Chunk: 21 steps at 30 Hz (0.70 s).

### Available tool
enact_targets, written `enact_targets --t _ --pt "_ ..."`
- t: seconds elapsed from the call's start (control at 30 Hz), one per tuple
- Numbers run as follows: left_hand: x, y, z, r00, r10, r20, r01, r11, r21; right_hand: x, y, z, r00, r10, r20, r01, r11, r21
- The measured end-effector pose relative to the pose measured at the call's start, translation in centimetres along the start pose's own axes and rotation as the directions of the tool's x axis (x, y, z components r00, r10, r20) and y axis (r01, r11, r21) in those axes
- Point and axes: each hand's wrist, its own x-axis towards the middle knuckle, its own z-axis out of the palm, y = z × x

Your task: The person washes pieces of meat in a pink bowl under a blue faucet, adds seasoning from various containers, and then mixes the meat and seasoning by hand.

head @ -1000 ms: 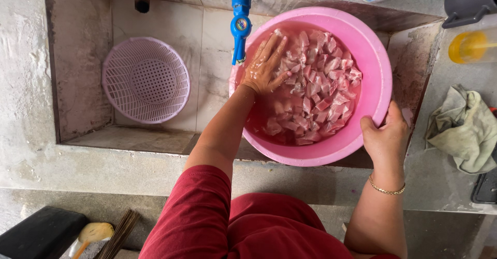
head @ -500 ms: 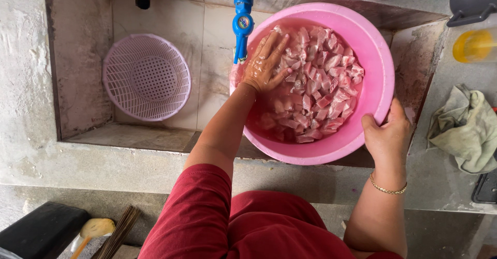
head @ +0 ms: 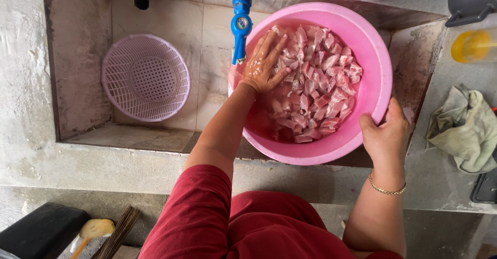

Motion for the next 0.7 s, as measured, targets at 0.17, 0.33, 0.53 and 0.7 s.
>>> enact_targets --t 0.17,0.33,0.53,0.7 --pt "-0.1 -0.6 0.4 1.0 0.011 -0.006 -0.011 1.0 0.004 0.1 -0.2 0.0 1.0 -0.013 -0.003 0.013 1.0 0.003" --pt "-0.1 -1.0 0.8 1.0 0.016 -0.013 -0.016 1.0 0.021 0.1 -0.4 0.0 1.0 -0.01 -0.005 0.01 1.0 0.007" --pt "-0.2 -1.0 1.2 1.0 0.012 -0.025 -0.012 1.0 -0.029 0.0 -0.5 -0.1 1.0 -0.007 0.001 0.007 1.0 0.021" --pt "-0.1 -0.9 1.3 1.0 0.001 -0.014 -0.001 1.0 -0.003 0.0 -0.7 -0.2 1.0 -0.007 -0.004 0.007 1.0 0.001"
